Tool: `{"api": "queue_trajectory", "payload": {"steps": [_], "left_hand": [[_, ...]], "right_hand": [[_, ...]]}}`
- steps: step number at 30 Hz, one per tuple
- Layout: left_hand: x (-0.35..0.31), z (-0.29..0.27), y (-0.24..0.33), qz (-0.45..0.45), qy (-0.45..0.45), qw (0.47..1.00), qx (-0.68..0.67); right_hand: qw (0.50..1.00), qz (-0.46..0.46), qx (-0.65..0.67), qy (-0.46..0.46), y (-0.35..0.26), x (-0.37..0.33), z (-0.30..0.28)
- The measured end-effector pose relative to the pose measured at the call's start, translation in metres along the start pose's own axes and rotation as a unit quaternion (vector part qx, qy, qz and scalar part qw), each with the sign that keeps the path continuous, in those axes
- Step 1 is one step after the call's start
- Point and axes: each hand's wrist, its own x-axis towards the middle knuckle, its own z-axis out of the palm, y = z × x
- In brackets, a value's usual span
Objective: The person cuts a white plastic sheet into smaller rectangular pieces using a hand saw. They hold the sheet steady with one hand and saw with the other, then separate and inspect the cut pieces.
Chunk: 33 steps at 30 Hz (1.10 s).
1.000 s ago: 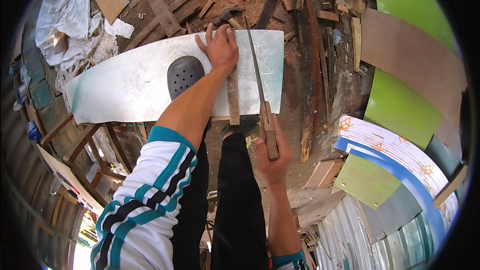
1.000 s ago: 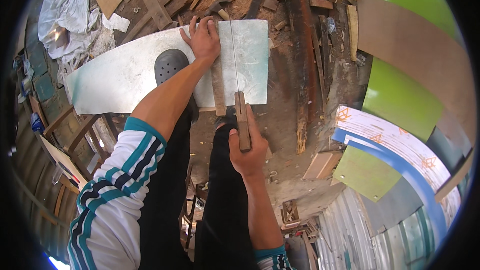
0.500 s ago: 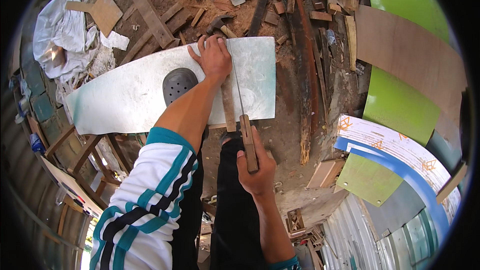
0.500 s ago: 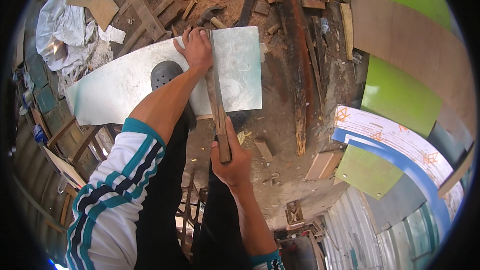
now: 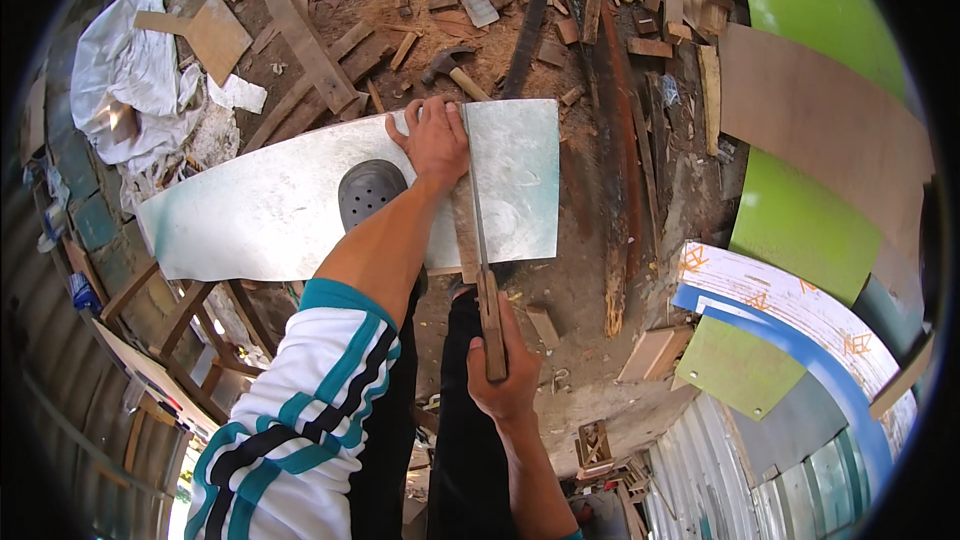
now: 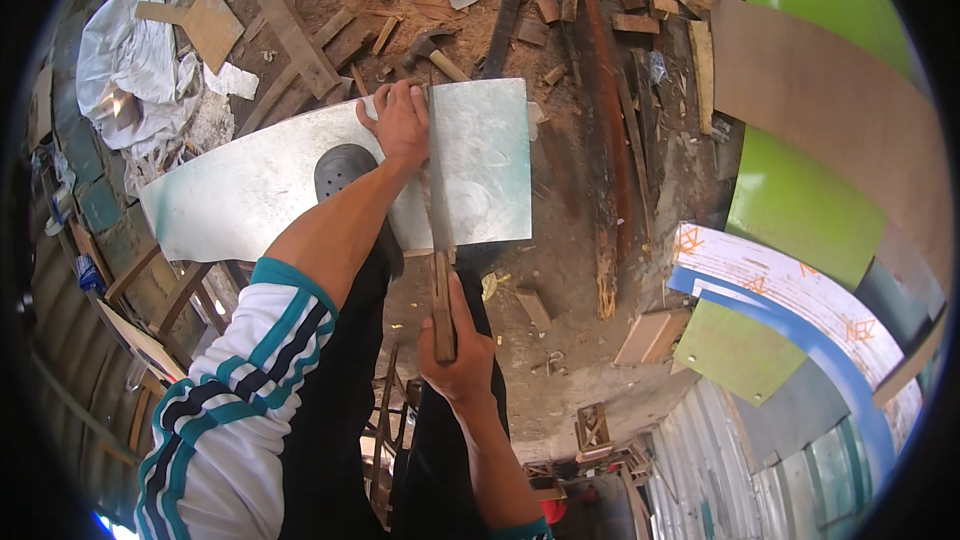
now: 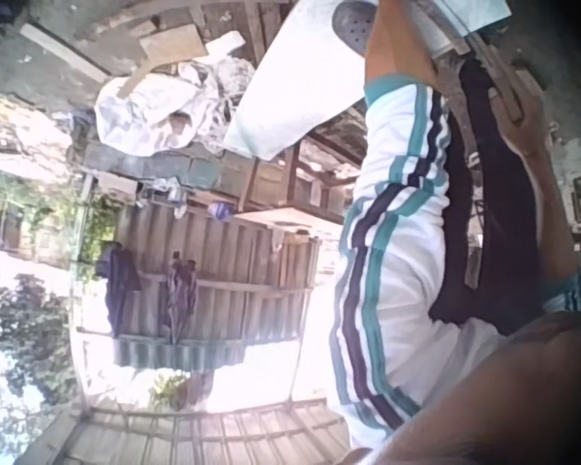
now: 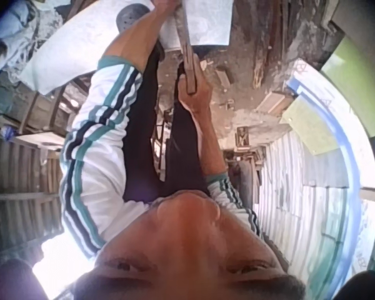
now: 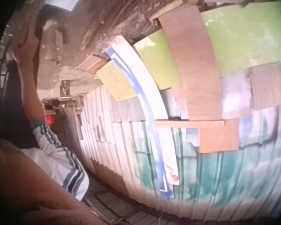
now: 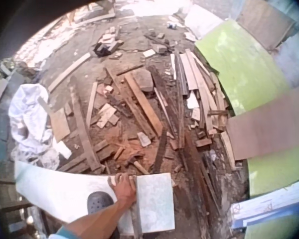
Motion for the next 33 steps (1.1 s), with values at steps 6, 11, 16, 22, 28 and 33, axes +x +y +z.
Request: {"api": "queue_trajectory", "payload": {"steps": [6,11,16,22,28,33], "left_hand": [[0.000,0.008,-0.011,0.036,0.044,0.998,-0.017],[0.002,0.012,-0.012,0.041,0.053,0.997,-0.040],[0.002,0.010,-0.012,0.037,0.041,0.998,-0.030],[0.002,0.011,-0.013,0.043,0.060,0.997,-0.038],[0.003,0.017,-0.014,0.053,0.087,0.994,-0.042],[0.002,0.015,-0.016,0.051,0.081,0.994,-0.050]], "right_hand": [[1.000,-0.012,-0.010,-0.012,-0.013,0.008,-0.010],[1.000,-0.005,-0.003,-0.015,-0.011,0.016,-0.002],[0.999,0.005,0.041,0.007,-0.006,0.055,0.015],[0.999,-0.011,0.033,0.009,-0.011,0.055,0.015],[0.998,-0.003,0.068,0.012,-0.005,0.072,0.021],[0.998,0.001,0.055,0.008,-0.003,0.077,0.028]]}}
